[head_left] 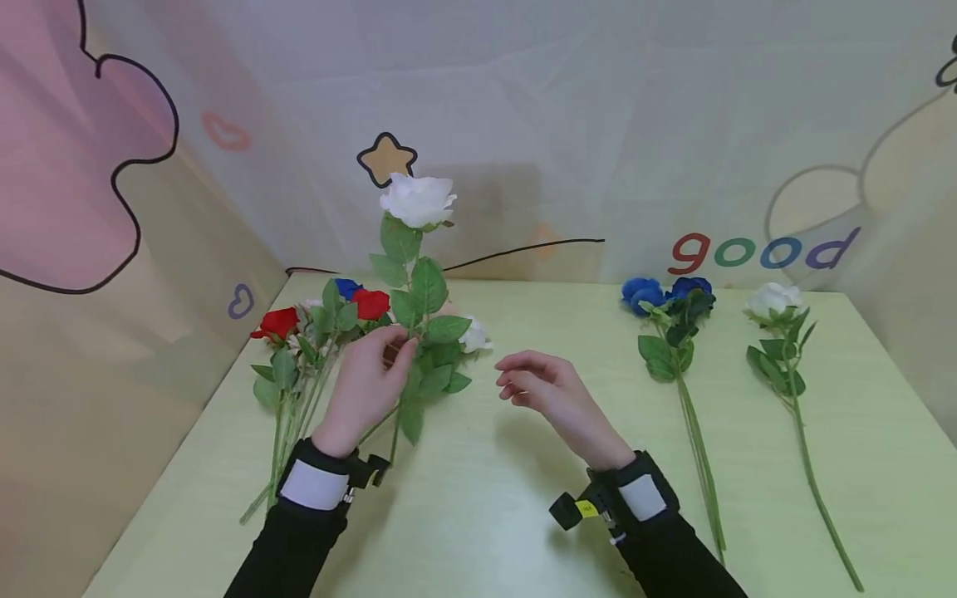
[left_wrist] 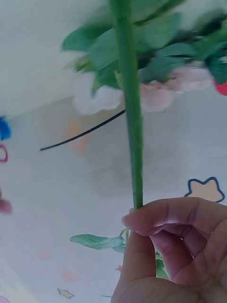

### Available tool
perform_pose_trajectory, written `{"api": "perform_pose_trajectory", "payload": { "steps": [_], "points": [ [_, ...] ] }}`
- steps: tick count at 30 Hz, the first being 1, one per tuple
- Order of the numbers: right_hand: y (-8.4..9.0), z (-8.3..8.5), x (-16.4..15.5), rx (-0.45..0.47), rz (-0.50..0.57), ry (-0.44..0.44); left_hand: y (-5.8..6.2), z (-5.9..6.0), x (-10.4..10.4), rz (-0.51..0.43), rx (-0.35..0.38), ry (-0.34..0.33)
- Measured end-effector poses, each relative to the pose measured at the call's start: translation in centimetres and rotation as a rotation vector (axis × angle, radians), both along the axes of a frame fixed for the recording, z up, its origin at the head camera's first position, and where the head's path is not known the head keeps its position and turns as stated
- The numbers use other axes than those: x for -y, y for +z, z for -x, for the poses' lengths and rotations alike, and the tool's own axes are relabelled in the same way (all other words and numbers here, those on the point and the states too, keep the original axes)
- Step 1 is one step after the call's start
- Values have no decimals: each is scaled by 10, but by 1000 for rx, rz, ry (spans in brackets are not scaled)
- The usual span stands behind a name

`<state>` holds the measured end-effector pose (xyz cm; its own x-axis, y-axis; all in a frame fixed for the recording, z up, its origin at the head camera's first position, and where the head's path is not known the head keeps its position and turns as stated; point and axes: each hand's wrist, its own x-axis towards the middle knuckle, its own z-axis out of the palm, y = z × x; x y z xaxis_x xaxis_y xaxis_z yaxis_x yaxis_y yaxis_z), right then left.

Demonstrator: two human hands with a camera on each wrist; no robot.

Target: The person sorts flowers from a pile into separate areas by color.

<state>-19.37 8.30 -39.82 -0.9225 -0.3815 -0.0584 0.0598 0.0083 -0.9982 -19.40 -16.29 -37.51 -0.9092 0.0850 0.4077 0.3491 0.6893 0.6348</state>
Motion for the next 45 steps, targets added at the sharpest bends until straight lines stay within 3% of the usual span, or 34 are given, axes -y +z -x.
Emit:
{"api": "perform_pose_trajectory", "payload": {
  "steps": [9, 15, 29, 38, 45],
  "points": [
    [-2, 1, -23, -37, -65, 6, -1, 9, -49, -277, 98, -97],
    [-2, 0, -34, -82, -153, 31, 2, 14, -71, -374, 135, -136],
    [-3, 0, -30, -96, -192, 96, -12, 18, -89, -424, 221, -217],
    [-7, -3, -26, -170, -217, 195, -13, 18, -91, -409, 210, -207],
    [-8, -5, -24, -194, -204, 211, -18, 20, -91, -388, 230, -199]
  ]
}}
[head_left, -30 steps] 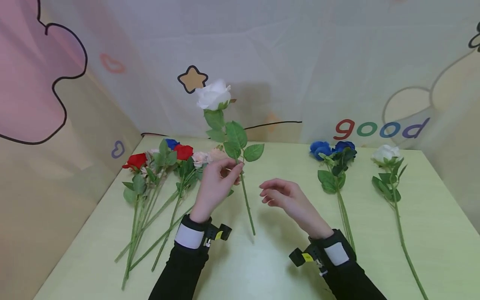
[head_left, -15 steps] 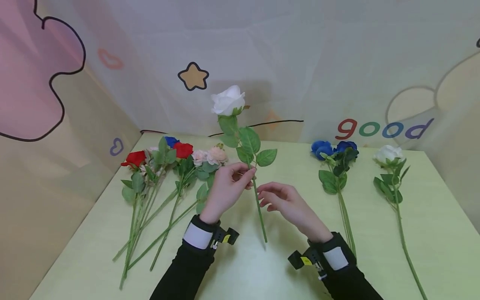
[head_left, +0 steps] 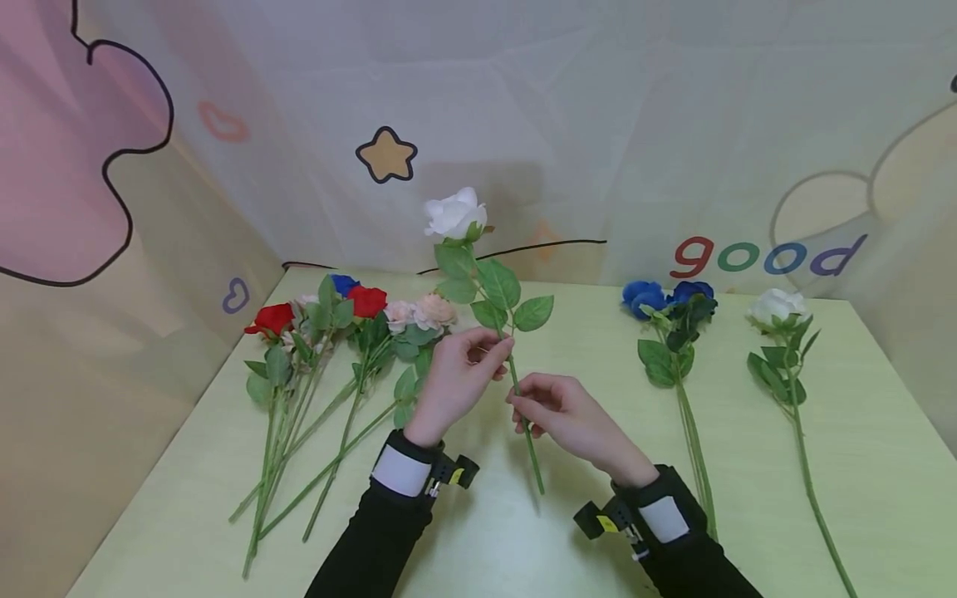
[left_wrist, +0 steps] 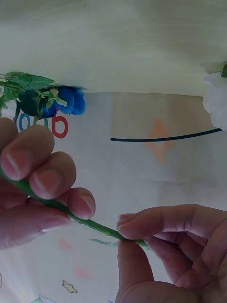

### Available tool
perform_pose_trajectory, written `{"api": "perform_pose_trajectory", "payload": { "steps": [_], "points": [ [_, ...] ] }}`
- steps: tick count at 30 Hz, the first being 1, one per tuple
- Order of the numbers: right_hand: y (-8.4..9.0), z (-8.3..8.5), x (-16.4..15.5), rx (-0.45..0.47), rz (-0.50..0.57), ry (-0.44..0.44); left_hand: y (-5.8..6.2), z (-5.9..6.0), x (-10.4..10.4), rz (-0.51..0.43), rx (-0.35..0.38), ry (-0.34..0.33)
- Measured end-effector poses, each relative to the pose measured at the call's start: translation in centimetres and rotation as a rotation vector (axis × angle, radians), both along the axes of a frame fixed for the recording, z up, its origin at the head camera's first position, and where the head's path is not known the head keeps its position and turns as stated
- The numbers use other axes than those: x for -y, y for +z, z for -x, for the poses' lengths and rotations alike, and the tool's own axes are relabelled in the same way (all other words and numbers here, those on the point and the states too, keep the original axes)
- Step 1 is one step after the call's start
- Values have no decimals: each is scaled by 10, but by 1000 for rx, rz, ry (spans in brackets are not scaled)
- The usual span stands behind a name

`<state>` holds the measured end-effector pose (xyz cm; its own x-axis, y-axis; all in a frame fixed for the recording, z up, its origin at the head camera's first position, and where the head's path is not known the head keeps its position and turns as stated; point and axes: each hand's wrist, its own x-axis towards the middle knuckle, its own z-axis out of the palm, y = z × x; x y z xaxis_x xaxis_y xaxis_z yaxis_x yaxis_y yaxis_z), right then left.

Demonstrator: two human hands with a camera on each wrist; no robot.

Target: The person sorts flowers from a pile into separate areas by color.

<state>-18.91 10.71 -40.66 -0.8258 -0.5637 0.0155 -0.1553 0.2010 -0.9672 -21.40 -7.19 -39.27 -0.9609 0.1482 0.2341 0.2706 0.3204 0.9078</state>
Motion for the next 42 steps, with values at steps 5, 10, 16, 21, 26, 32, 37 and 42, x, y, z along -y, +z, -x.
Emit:
{"api": "perform_pose_trajectory", "payload": {
  "steps": [5, 10, 16, 21, 26, 32, 37, 42],
  "points": [
    [0, 0, 0, -10, -5, 4, -2, 0, 1, 23, 7, 5],
    [-1, 0, 0, -11, -11, 5, -3, -1, 2, 63, 7, 14],
    [3, -1, -1, -14, -30, -19, -2, -3, 3, 119, -36, 30],
    [3, 0, -7, -11, -46, -57, 1, -6, 3, 170, -69, 58],
    [-3, 1, -21, -5, -53, -97, 5, -9, 1, 225, -132, 67],
    [-9, -1, -50, 10, -68, -149, 1, -12, -5, 373, -208, 47],
    [-10, -6, -85, 18, -124, -221, 0, -15, -10, 467, -301, 21],
    [-8, -11, -125, -25, -219, -290, 2, -19, -13, 496, -334, 8]
  ]
}}
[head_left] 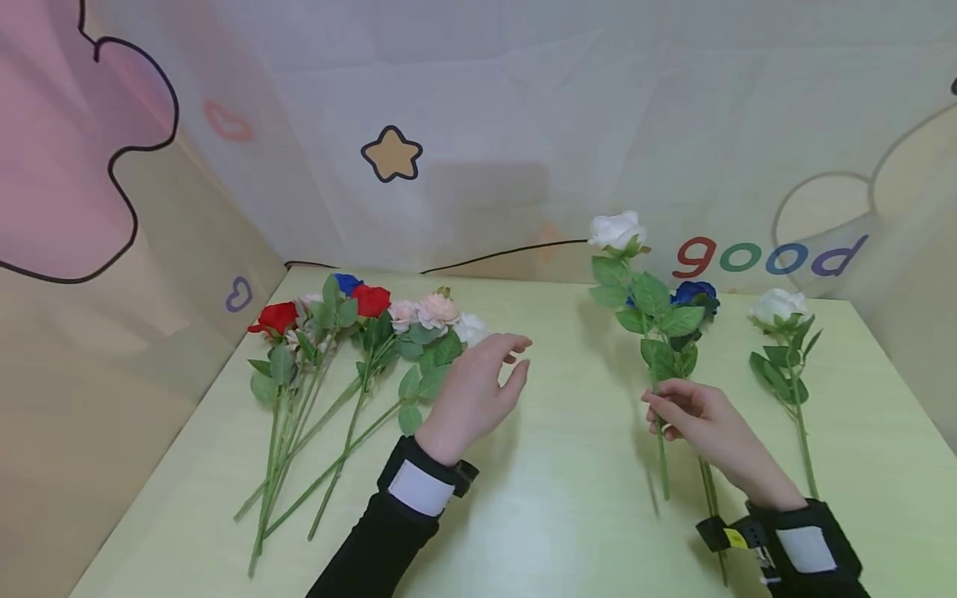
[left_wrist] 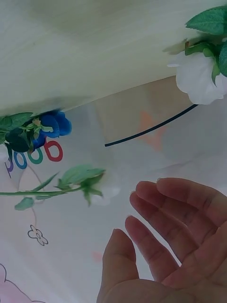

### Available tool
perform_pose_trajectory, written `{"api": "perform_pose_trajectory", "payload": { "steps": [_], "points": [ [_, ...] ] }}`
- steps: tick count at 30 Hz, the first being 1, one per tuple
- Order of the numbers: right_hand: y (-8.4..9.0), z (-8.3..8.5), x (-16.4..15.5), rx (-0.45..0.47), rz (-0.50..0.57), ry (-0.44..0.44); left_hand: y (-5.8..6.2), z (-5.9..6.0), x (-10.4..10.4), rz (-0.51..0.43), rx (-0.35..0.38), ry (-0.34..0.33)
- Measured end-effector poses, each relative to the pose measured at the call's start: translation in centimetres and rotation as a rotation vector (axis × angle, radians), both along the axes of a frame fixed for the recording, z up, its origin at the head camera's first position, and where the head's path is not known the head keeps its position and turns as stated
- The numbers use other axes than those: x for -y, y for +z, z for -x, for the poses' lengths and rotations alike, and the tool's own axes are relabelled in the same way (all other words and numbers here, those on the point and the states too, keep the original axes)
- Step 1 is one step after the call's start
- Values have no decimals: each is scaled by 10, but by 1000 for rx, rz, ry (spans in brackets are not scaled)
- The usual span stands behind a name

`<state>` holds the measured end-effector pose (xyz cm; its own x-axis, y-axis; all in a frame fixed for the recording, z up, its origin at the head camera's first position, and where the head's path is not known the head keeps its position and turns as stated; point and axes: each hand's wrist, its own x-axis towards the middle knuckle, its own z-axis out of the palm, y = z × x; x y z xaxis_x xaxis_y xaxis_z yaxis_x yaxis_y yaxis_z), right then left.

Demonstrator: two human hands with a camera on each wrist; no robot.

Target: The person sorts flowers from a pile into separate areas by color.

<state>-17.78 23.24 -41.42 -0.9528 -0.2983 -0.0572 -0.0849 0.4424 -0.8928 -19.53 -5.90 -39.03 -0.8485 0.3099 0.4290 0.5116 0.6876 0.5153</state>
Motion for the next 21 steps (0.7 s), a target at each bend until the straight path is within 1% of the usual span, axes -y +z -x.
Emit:
{"api": "perform_pose_trajectory", "payload": {
  "steps": [4, 7, 10, 12, 17, 19, 21],
  "points": [
    [-1, -3, -34, -48, -93, -47, 0, -1, -1, 28, 2, -17],
    [0, -5, -58, -54, -152, -88, -1, -2, -2, 37, -5, -29],
    [2, -8, -80, -65, -225, -135, -2, -2, -2, 41, -12, -28],
    [4, -10, -94, -90, -301, -176, -2, -3, -1, 41, -15, -27],
    [4, -15, -119, -173, -513, -269, -4, -3, 0, 40, -9, -26],
    [2, -16, -127, -189, -556, -283, -4, -4, 0, 42, -4, -23],
    [0, -16, -132, -175, -569, -281, -5, -4, 0, 44, -1, -19]
  ]
}}
